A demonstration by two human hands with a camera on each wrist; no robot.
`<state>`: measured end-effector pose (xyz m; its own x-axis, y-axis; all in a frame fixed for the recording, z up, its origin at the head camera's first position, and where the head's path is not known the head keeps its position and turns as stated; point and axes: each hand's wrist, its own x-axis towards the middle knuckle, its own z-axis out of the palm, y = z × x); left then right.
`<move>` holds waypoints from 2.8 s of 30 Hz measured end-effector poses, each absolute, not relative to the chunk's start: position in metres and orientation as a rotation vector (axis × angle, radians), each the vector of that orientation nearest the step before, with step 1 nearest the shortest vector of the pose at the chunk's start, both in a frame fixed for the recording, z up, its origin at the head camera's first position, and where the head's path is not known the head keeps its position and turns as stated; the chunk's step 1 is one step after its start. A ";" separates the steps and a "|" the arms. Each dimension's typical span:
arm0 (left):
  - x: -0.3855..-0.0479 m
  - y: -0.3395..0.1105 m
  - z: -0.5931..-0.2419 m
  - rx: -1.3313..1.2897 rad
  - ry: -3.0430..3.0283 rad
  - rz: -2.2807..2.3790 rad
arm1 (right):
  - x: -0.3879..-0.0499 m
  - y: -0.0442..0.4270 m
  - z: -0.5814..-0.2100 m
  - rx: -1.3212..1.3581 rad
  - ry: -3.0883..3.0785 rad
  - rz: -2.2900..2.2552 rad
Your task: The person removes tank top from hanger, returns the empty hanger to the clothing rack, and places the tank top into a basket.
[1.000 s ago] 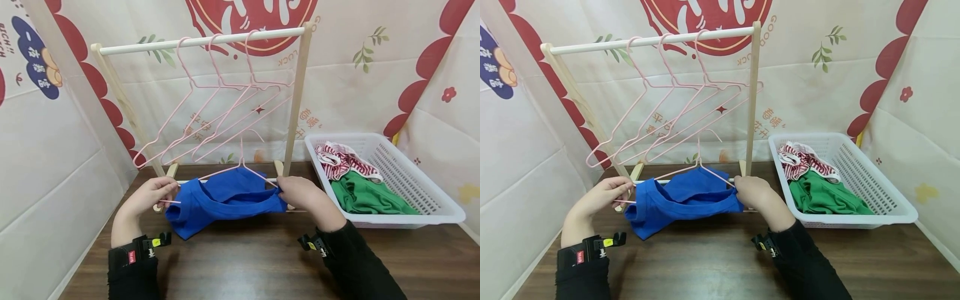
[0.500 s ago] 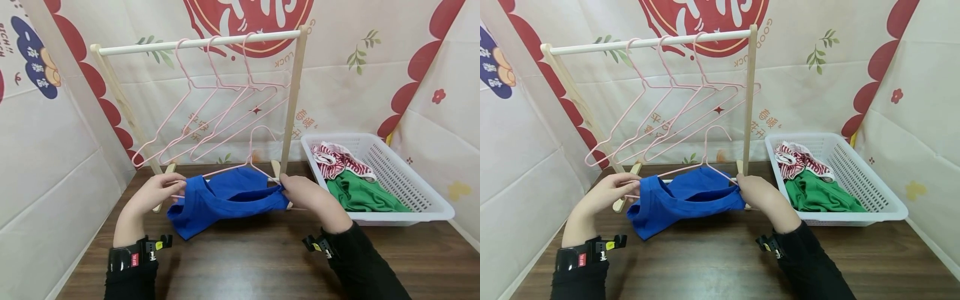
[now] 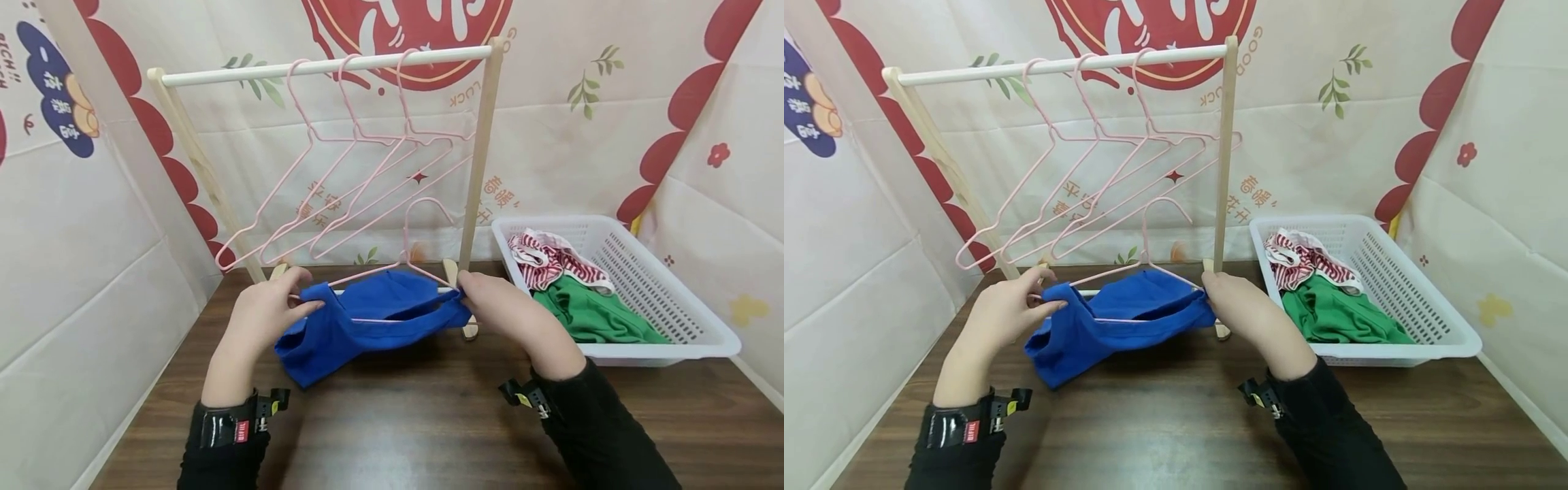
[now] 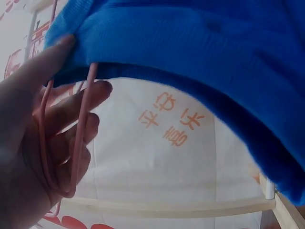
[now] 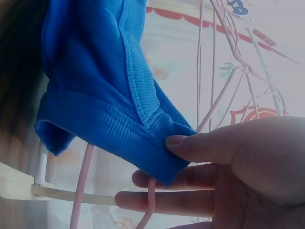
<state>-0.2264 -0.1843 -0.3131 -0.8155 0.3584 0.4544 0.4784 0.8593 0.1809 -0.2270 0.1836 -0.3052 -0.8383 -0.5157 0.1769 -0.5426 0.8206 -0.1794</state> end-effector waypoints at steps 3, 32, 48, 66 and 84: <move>-0.227 -0.184 -0.315 -0.692 -2.504 -0.347 | -0.227 0.184 -0.303 0.840 -2.854 0.313; -0.225 -0.172 -0.316 -0.797 -1.989 -0.264 | -0.237 0.186 -0.300 0.775 -2.502 0.582; -0.225 -0.156 -0.317 -0.853 -2.005 -0.269 | -0.226 0.157 -0.288 0.799 -2.337 0.686; -0.226 -0.151 -0.311 -0.919 -2.069 -0.511 | -0.219 0.167 -0.279 0.820 -2.104 0.657; -0.220 -0.176 -0.306 -0.768 -2.319 -0.904 | -0.216 0.182 -0.281 0.689 -2.163 0.719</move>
